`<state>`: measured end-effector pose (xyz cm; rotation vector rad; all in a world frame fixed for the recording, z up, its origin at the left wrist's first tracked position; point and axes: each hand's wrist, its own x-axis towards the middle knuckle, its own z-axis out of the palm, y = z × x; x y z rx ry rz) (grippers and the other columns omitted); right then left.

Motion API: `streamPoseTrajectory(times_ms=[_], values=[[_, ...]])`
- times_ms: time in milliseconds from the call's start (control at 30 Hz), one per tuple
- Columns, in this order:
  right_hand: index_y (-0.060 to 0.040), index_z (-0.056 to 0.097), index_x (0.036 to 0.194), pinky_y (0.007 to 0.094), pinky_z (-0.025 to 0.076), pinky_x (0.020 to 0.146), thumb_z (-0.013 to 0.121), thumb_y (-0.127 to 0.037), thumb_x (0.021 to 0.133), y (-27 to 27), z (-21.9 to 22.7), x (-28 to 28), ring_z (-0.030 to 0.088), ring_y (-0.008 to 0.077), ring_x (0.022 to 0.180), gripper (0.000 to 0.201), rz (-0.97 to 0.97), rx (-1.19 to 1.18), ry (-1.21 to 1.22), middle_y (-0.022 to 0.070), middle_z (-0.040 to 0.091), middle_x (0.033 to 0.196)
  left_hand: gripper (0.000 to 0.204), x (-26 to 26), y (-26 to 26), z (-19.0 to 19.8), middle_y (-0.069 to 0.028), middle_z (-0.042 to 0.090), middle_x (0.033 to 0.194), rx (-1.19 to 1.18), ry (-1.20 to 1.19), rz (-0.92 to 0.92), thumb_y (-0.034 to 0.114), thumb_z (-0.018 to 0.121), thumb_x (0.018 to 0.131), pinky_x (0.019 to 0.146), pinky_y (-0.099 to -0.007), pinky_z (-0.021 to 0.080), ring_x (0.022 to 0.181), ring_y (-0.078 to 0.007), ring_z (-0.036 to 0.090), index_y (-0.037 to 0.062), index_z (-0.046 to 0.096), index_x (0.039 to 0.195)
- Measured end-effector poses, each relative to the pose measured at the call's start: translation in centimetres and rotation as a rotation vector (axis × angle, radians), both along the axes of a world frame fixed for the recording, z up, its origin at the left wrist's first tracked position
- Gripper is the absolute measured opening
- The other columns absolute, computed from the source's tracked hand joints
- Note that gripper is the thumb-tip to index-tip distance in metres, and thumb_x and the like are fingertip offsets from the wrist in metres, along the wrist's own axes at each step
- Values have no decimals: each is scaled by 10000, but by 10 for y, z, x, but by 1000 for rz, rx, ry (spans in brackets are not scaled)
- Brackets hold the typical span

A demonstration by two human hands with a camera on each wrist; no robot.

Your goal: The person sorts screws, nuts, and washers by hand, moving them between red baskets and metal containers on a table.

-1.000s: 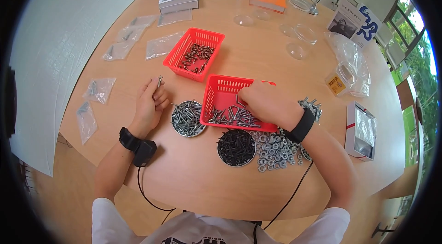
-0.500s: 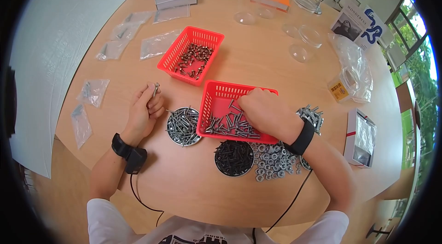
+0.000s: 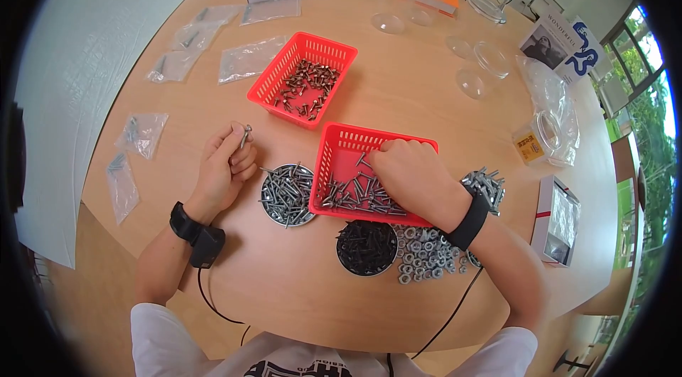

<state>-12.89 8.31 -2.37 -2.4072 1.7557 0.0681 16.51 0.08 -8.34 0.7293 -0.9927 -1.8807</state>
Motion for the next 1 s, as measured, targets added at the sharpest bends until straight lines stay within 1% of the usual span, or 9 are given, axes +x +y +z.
streamPoseTrajectory(times_ms=[167,267,367,467,633,733,867,967,1000], values=[[13,653,875,468,549,751,691,-122,823,-3,-7,-2,673,366,842,149,54,-28,-69,169,684,871,209,1,-1,-2,73,316,622,-6,-15,-17,238,512,1071,452,-226,208,514,-34,256,82,544,935],[23,633,843,478,543,749,680,-102,776,-4,-8,-2,665,380,822,149,81,-14,-39,188,673,835,210,2,-2,-3,75,316,622,-29,-13,-37,241,507,1071,454,-223,212,513,-34,254,81,543,940],[35,632,812,474,568,729,677,-127,757,-5,-7,-1,684,383,805,177,109,3,30,196,683,821,216,2,-2,-5,76,321,625,-36,-13,-34,250,514,1069,452,-222,213,513,-33,257,77,549,944],[20,622,801,467,552,706,676,-140,760,-2,2,2,674,383,778,174,58,-17,69,201,666,793,223,2,-2,-5,76,325,627,-26,-16,-36,259,522,1066,452,-221,213,513,-32,260,75,557,945],[9,593,779,468,517,673,659,-146,780,7,57,29,644,389,733,169,69,-87,-194,192,634,754,227,2,-2,-4,74,332,632,-18,-19,-33,264,529,1064,453,-223,209,509,-33,256,75,559,941],[8,584,770,467,516,664,647,-132,782,5,68,55,639,387,721,154,147,-73,-263,183,627,746,224,2,-2,-6,72,336,632,-29,-8,-27,259,532,1063,452,-225,207,506,-34,254,74,559,940],[7,583,757,462,527,627,649,-114,763,0,52,86,639,380,677,137,288,-93,-247,175,627,738,219,0,-2,-7,73,336,622,-44,1,-13,258,543,1060,453,-228,206,503,-35,257,75,561,942],[-9,605,768,420,531,621,685,-98,745,-3,38,103,648,333,666,123,289,-69,-131,140,628,721,217,0,-1,-7,75,336,614,-40,0,-9,259,551,1057,454,-231,205,502,-35,257,76,561,941],[-8,602,761,425,532,619,680,-97,744,-4,34,105,647,337,664,120,291,-75,-109,140,624,719,217,0,-1,-7,75,336,611,-41,-2,-9,260,554,1057,454,-232,205,501,-35,257,76,561,941]])
